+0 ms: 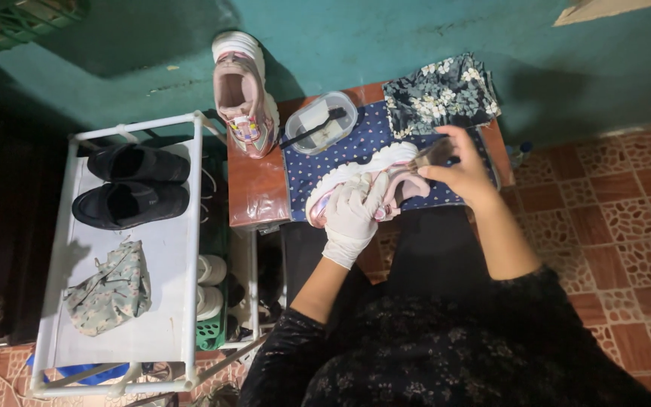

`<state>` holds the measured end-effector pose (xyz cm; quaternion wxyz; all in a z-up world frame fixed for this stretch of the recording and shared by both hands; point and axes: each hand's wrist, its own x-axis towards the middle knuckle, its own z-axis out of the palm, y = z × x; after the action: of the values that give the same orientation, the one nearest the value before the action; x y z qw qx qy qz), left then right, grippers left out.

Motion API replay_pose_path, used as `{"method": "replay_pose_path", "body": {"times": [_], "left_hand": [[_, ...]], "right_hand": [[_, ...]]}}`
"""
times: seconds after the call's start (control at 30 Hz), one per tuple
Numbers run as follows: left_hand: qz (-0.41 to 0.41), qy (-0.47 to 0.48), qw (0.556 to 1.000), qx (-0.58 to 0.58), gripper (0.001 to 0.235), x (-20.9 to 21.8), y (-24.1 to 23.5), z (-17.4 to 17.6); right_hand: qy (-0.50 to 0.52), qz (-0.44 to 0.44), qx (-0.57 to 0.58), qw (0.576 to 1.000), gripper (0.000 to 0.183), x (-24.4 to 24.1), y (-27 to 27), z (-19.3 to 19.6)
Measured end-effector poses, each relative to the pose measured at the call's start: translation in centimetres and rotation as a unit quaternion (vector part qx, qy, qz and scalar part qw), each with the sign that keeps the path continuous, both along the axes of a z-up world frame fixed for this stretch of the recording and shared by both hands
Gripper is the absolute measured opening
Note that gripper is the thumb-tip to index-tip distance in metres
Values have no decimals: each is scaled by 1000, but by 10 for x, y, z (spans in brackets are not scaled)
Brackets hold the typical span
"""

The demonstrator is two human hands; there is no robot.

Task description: The person scrubs a pink and white sneaker with a brush while wearing white gloves. They repeatedly dip the brush into a container of liquid and scrub the shoe's upper and sole, then wipe the shoe with a cloth.

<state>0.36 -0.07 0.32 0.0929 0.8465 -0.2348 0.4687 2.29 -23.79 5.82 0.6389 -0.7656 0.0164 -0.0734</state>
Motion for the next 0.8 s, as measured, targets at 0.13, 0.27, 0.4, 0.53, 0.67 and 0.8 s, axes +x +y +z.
{"method": "replay_pose_path", "body": {"times": [0.13,0.27,0.4,0.53,0.67,0.8], "left_hand": [[8,0,1000,6,44,0,0,3],[12,-8,1000,10,43,-1,0,2],[20,-9,1000,16,41,-5,0,4],[15,-1,1000,10,41,-4,1,6],[24,-20,999,9,41,-2,-1,-13],[6,-31,999,-1,38,2,0,-4]], "right_hand": [[56,-33,-98,993,80,13,-8,-24],[28,-18,-83,996,93,16,-1,-10],[9,24,-148,989,93,19,1,10],[76,-44,-233,968,94,32,-2,25],[18,23,-186,982,95,21,9,25],[99,-49,-320,941,93,25,-5,28]]}}
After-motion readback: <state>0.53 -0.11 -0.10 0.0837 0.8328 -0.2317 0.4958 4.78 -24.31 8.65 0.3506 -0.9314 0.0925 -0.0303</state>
